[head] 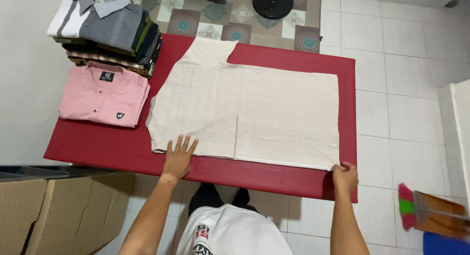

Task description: The person picks up a pink shirt and a white shirt from a basket, lays each one flat on a table, and folds them one by one.

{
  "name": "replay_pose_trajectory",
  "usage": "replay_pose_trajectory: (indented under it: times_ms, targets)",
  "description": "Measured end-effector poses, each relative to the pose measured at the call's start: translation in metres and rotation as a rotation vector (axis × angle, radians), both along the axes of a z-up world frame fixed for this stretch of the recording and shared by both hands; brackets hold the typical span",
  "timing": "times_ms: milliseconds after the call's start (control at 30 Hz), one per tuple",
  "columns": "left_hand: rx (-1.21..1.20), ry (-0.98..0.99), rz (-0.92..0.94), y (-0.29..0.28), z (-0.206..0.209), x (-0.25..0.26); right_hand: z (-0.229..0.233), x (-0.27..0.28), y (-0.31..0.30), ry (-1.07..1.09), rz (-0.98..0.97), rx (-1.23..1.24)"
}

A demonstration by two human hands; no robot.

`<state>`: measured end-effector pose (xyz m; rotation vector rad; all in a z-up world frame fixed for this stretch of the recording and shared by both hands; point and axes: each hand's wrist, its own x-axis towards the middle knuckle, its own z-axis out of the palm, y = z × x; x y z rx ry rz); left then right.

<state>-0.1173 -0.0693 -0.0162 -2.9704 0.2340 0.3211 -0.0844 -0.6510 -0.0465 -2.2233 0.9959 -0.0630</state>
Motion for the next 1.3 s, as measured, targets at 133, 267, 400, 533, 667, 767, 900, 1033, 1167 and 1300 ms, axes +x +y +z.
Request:
replay_pose_trajectory:
  times_ms: [133,267,400,533,667,767,900,1033,1167,1300]
  targets:
    - [-0.294,-0.128,0.071,-0.021,0.031,0.030,-0.001,0.039,0.036,-0.130,0.131,-0.324]
    - [-0.427,-0.192,0.107,-0.058,0.028,0.092,-0.010,0.112,0.122,-0.348,0.552,-0.147]
    - [-0.455,-0.107,0.066,-0.105,0.009,0.175,-0.001,0.177,0.243,-0.271,0.913,-0.144]
    - [-0.509,-0.109,0.077,-0.117,-0.013,0.231,0.013,0.218,0.305,-0.245,1.144,-0.195]
    - [-0.456,-0.162,0.069,-0.080,-0.030,0.282,-0.002,0.269,0.294,-0.030,1.133,-0.350]
    - [-0.466,-0.242,0.131,-0.030,-0.036,0.287,-0.015,0.300,0.237,0.070,1.044,-0.478]
    - [-0.395,-0.202,0.293,0.023,-0.043,0.315,-0.006,0.324,0.135,0.137,0.842,-0.437]
    - [-0.400,-0.214,0.381,0.045,-0.041,0.360,0.004,0.333,0.070,-0.038,0.963,-0.567]
    - [-0.478,-0.136,0.592,0.046,-0.029,0.403,0.012,0.352,0.040,0.040,1.071,-0.580]
    - [-0.593,-0.010,0.751,0.042,-0.019,0.418,0.026,0.358,0.035,-0.048,1.235,-0.709]
